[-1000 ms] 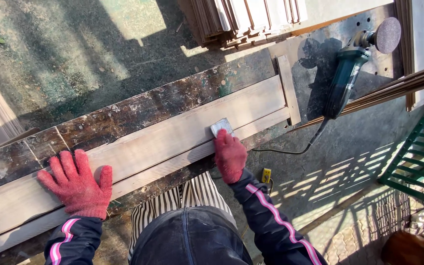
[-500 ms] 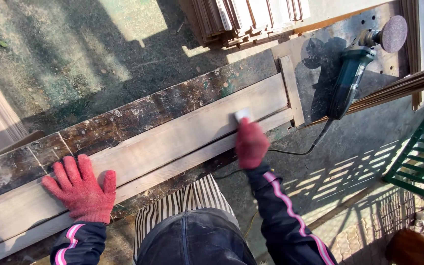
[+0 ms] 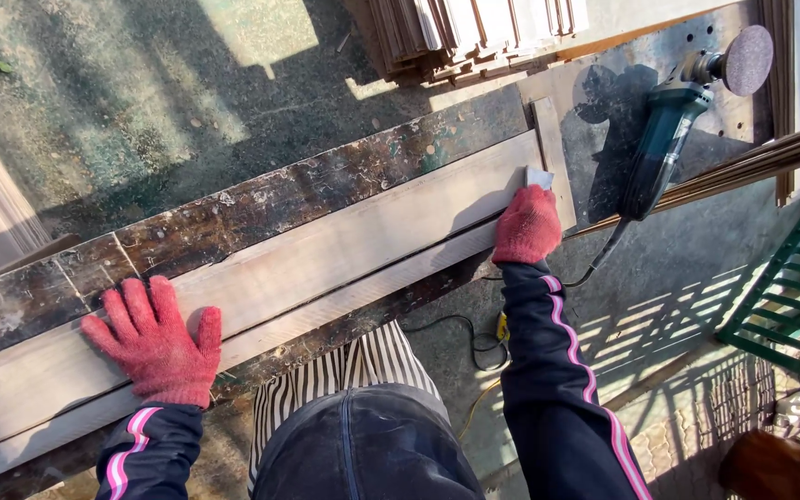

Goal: Sanding a wooden plank using an angle grinder with a sanding disc and a hand sanding block.

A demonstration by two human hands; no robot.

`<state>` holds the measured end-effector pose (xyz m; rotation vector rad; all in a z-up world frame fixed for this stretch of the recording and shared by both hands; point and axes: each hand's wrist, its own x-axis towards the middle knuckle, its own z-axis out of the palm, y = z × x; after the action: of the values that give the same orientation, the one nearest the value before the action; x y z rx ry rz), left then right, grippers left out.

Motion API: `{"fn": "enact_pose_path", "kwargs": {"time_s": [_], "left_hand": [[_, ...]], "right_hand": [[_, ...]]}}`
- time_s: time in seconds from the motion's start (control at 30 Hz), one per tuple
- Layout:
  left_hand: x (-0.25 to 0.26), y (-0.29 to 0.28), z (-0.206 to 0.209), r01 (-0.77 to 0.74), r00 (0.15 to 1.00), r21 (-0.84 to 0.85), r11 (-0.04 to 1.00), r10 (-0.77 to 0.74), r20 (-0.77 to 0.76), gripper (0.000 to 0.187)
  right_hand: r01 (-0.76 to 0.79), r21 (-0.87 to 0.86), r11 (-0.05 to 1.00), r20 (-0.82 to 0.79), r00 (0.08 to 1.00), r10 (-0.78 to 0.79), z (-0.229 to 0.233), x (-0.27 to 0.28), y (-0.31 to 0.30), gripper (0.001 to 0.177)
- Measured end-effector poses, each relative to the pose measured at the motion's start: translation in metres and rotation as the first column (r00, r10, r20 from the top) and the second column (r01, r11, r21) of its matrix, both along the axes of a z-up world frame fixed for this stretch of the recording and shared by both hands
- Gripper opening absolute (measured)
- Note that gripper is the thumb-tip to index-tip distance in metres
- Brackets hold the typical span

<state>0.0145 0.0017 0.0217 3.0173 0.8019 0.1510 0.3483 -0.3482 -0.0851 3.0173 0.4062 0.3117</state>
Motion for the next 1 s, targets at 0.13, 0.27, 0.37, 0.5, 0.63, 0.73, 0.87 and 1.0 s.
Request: {"fn": "enact_pose_path", "kwargs": {"time_s": [0.13,0.27,0.37,0.5,0.63,0.73,0.87,1.0], "left_hand": [[0.004,0.001,0.002,-0.016,1.0,0.019,1.0,0.016,-0.01,0.067],[-0.002,-0.001,-0.003,-0.02,1.0,-0.001,1.0,0.02,-0.021,0.068],[-0.002,-0.001,-0.005,-0.009,1.0,-0.007,1.0,0.009,0.024,0.068],[-0.005,-0.002,-0.007,-0.028,1.0,0.007,1.0,0.028,-0.003,0.069],[-0.002,-0.003,-0.004,-0.008,1.0,0.004,1.0,0.008,0.008,0.068],[-0.006,0.001,-0.007,-0.014,1.0,0.0,1.0,0.014,0.007,0.07],[0.002,0.003,-0.001,-0.01,1.0,0.011,1.0,0.01,0.025,0.067],[-0.007,-0.002,-0.007,-0.019,1.0,0.014,1.0,0.019,0.012,0.068]], "right_hand": [[-0.061,0.029,0.998,0.017,0.998,0.06,0.021,-0.058,0.039,0.01],[-0.08,0.034,0.996,0.057,0.995,0.078,0.005,-0.011,0.013,0.016],[0.065,0.14,0.988,0.01,0.998,-0.067,-0.019,0.018,-0.002,0.017],[-0.095,0.084,0.992,0.01,0.995,0.095,0.018,-0.047,0.037,0.012],[0.015,0.105,0.994,0.027,0.999,-0.018,-0.013,0.007,-0.001,0.016],[0.112,0.061,0.992,-0.012,0.994,-0.112,-0.01,-0.011,0.01,0.019],[-0.12,0.203,0.972,0.048,0.993,0.112,0.024,-0.044,0.03,0.011],[0.129,0.037,0.991,0.001,0.992,-0.129,-0.016,0.011,-0.006,0.026]]}}
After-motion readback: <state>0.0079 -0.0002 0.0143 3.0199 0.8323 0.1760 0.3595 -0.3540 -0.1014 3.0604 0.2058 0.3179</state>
